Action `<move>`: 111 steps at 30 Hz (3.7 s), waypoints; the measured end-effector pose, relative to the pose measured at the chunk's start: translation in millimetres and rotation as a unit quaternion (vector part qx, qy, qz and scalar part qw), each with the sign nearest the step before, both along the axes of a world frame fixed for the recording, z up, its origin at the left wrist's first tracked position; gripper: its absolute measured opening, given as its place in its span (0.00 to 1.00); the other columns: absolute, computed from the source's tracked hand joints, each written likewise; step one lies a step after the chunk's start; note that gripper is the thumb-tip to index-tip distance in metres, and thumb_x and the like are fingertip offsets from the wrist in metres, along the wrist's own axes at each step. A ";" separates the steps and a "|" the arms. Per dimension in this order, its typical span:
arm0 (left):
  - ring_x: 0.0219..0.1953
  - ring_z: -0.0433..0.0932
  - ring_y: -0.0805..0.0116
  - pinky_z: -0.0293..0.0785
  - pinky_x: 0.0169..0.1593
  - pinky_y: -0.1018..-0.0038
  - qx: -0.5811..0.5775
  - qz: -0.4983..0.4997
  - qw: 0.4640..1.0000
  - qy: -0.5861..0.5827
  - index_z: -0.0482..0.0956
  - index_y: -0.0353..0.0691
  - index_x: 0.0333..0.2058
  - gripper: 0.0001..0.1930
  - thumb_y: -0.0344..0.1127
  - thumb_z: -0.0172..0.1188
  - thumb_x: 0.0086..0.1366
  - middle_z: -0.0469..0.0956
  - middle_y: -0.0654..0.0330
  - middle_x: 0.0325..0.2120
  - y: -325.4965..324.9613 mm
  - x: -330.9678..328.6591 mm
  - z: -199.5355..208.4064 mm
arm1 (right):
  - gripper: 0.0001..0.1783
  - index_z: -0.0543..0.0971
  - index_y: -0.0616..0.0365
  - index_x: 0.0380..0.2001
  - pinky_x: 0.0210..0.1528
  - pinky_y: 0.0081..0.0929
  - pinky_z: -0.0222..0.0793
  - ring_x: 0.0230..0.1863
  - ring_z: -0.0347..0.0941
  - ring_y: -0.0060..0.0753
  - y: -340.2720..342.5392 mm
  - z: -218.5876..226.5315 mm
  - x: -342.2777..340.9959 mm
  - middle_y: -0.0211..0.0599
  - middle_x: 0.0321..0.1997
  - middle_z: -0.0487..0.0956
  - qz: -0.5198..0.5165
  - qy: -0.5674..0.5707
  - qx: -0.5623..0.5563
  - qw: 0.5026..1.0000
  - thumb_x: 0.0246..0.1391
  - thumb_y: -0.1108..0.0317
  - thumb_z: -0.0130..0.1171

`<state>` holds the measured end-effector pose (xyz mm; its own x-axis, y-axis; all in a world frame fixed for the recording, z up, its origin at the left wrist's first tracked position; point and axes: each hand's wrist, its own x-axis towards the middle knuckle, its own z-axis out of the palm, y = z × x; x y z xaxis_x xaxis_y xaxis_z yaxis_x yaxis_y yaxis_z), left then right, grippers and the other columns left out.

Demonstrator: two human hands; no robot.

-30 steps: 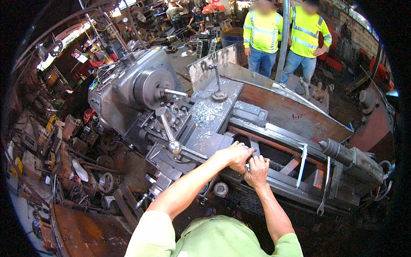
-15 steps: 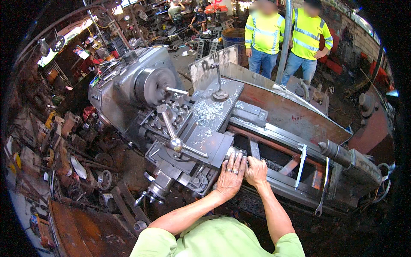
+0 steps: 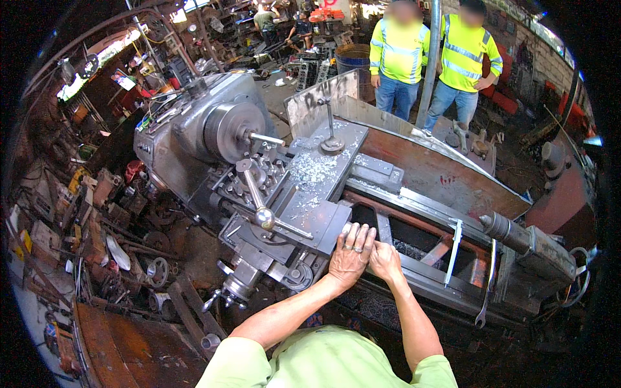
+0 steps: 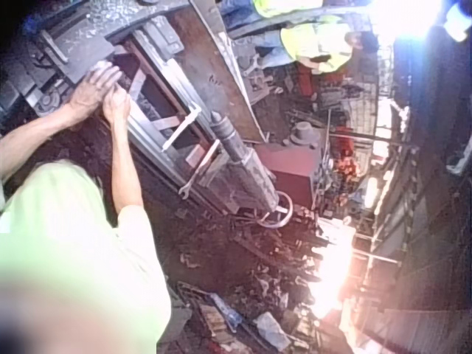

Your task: The person operates a metal lathe, adjusting the tool post and carriage, then uses a file to smooth the rotating workpiece. They repeatedly measure the workpiece with a caliper and continue filing while the lathe runs.

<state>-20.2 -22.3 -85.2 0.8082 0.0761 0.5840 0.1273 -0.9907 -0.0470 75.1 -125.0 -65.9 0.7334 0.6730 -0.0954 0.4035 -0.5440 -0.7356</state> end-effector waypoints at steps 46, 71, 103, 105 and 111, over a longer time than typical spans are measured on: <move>0.44 0.82 0.47 0.77 0.50 0.58 -0.065 -0.134 0.826 0.543 0.77 0.32 0.46 0.31 0.38 0.72 0.40 0.82 0.45 0.39 41.0 73.5 100.4 | 0.20 0.77 0.62 0.35 0.46 0.41 0.69 0.45 0.72 0.47 -16.4 13.8 5.0 0.42 0.40 0.75 0.141 -0.326 0.081 0.931 0.35 0.69 0.69; 0.68 0.56 0.47 0.55 0.65 0.50 -0.021 0.022 0.997 0.075 0.58 0.34 0.66 0.35 0.34 0.54 0.61 0.60 0.48 0.65 -3.5 -4.4 14.2 | 0.18 0.83 0.66 0.30 0.38 0.43 0.74 0.30 0.80 0.56 7.4 54.6 58.6 0.61 0.28 0.80 0.261 -0.008 -0.103 0.960 0.46 0.59 0.60; 0.50 0.75 0.51 0.66 0.59 0.58 -0.004 -0.082 0.956 0.282 0.68 0.24 0.56 0.40 0.33 0.69 0.42 0.77 0.45 0.44 26.4 30.7 63.8 | 0.18 0.83 0.65 0.34 0.40 0.32 0.75 0.36 0.80 0.40 -13.8 16.8 53.2 0.43 0.34 0.83 0.125 -0.147 0.183 0.964 0.41 0.65 0.72; 0.50 0.76 0.50 0.67 0.59 0.59 -0.008 -0.083 0.948 0.308 0.68 0.24 0.56 0.40 0.34 0.70 0.41 0.78 0.44 0.44 27.9 34.0 65.9 | 0.23 0.82 0.61 0.38 0.45 0.35 0.72 0.45 0.77 0.46 -20.5 11.1 40.7 0.43 0.43 0.80 0.114 -0.243 0.212 0.940 0.35 0.67 0.75; 0.49 0.78 0.50 0.71 0.56 0.59 -0.012 -0.103 0.925 0.366 0.72 0.28 0.49 0.36 0.39 0.70 0.40 0.80 0.44 0.42 33.0 43.0 73.9 | 0.29 0.81 0.55 0.41 0.51 0.42 0.66 0.52 0.73 0.43 -24.1 -1.6 10.4 0.37 0.48 0.78 0.064 -0.406 0.177 0.894 0.28 0.67 0.75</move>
